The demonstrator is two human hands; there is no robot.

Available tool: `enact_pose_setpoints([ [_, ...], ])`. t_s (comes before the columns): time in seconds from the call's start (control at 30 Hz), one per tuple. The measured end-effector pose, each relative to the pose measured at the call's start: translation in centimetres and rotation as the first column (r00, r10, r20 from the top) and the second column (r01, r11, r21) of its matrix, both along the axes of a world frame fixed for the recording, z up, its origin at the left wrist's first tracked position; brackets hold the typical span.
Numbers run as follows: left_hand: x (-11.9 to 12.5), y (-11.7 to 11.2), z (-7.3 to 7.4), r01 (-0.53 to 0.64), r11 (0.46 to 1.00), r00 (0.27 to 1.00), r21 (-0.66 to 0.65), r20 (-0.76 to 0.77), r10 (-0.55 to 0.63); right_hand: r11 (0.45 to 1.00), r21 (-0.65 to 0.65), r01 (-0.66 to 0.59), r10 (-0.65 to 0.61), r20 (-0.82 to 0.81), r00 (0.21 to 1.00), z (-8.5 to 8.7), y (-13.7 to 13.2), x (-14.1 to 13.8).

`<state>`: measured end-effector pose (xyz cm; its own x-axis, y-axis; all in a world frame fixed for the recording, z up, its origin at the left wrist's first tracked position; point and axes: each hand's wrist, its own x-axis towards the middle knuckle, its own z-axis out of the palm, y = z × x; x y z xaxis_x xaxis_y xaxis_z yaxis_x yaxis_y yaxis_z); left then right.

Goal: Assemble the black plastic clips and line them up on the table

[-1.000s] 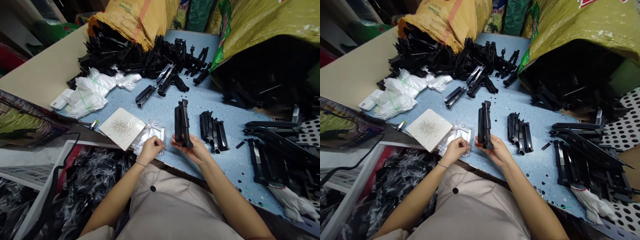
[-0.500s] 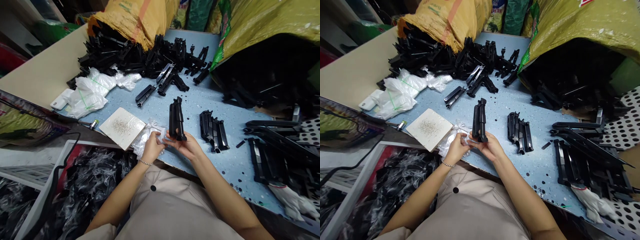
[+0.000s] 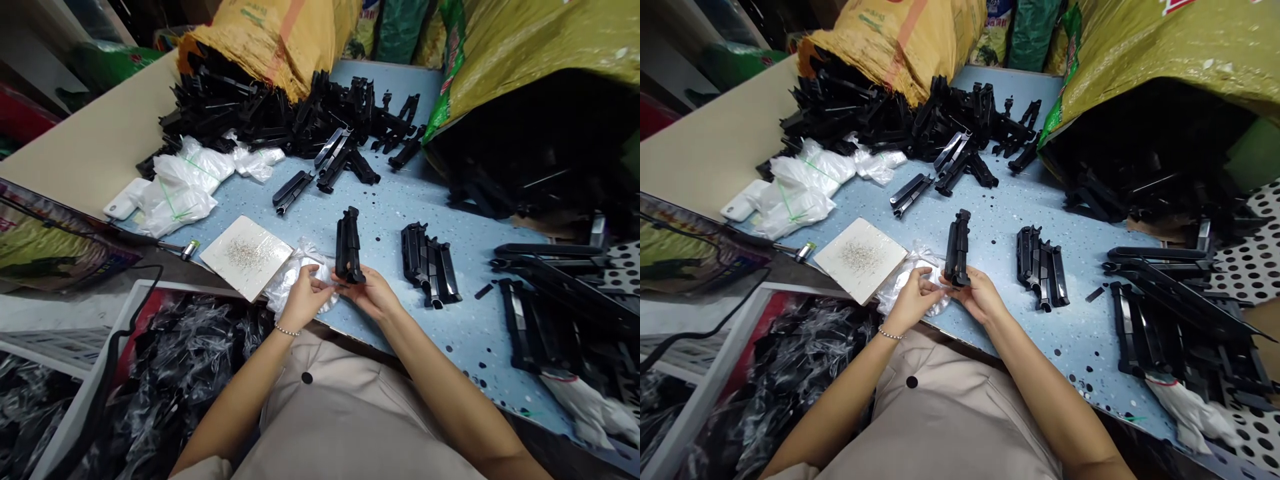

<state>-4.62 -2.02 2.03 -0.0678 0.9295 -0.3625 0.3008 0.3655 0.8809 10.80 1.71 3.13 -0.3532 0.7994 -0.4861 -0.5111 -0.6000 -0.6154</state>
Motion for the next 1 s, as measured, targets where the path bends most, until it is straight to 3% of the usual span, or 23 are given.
enact_pose_setpoints([
  [0.13, -0.4, 0.3, 0.0, -0.083, 0.995, 0.996, 0.046, 0.024, 0.082, 1.000, -0.007, -0.005, 0.004, -0.004, 1.000, -0.7, -0.3, 0.4],
  [0.27, -1.3, 0.2, 1.2, -0.178, 0.966, 0.984, 0.189, 0.037, 0.174, 1.000, -0.021, 0.009, -0.009, 0.015, 1.000, -0.8, -0.4, 0.7],
  [0.4, -1.1, -0.1, 1.9, -0.060, 0.986, 0.979, 0.153, -0.182, 0.088, 1.000, -0.011, 0.002, -0.002, 0.013, 1.000, -1.1, -0.5, 0.9],
  [0.5, -0.3, -0.1, 1.3, 0.040, 0.996, 0.982, 0.084, -0.185, -0.024, 1.000, -0.004, 0.008, -0.008, 0.007, 1.000, -1.3, -0.6, 1.0],
  [0.67, -0.1, 0.2, 0.8, 0.018, 0.998, 0.984, 0.055, -0.177, -0.008, 0.999, -0.009, 0.049, -0.049, -0.016, 0.999, -1.3, -0.7, 1.0],
  [0.77, 0.3, 0.2, 0.7, 0.063, 0.996, 0.978, 0.060, -0.203, -0.050, 0.999, -0.003, 0.039, -0.039, -0.009, 0.999, -1.2, -0.7, 0.9],
  [0.9, 0.4, -0.1, 1.0, 0.015, 0.989, 0.984, 0.145, -0.177, 0.011, 0.999, 0.003, 0.033, -0.033, -0.009, 0.999, -1.2, -0.6, 1.1],
  [1.0, -0.8, -0.7, 2.0, 0.001, 0.975, 0.992, 0.223, -0.122, 0.027, 0.999, -0.013, 0.042, -0.042, 0.020, 0.999, -1.2, -0.6, 1.1],
])
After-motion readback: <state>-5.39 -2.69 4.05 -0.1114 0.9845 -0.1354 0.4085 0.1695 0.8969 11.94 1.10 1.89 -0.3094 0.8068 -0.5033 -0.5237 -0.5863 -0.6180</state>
